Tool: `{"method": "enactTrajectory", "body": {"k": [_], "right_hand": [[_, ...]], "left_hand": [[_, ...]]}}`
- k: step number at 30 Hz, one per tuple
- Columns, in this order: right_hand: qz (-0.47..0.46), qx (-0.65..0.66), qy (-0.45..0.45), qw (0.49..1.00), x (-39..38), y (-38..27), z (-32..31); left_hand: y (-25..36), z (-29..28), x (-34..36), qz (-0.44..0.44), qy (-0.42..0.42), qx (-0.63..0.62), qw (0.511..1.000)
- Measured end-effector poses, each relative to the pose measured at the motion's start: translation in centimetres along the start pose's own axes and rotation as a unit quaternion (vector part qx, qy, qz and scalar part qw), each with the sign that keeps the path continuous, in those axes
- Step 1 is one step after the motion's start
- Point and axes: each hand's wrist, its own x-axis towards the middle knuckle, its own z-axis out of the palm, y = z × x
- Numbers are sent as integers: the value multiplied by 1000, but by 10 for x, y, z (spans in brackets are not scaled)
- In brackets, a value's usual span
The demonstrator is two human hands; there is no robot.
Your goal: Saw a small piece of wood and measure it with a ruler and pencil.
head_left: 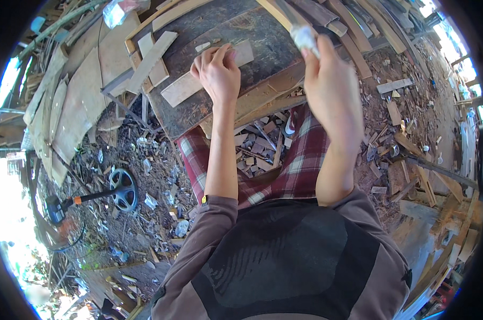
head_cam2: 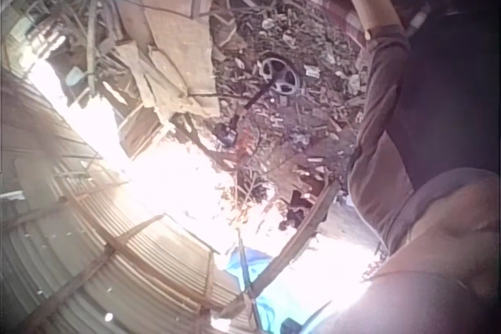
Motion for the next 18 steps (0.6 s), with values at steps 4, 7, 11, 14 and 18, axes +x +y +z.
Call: {"method": "enactTrajectory", "body": {"k": [4,7,11,14,18], "right_hand": [[41,30,-81,995,-35,52,38],[18,76,-77,994,-59,81,58],[31,206,-72,975,-83,92,69],[2,212,-82,974,-94,97,89],[-19,193,-74,978,-92,88,104]], "left_hand": [[8,-8,-4,44,56,27,997],[3,-25,-7,17,-51,30,998],[-10,-41,1,77,-148,-18,986],[-14,-37,7,129,-178,-22,975],[-15,-30,5,112,-170,-30,979]]}}
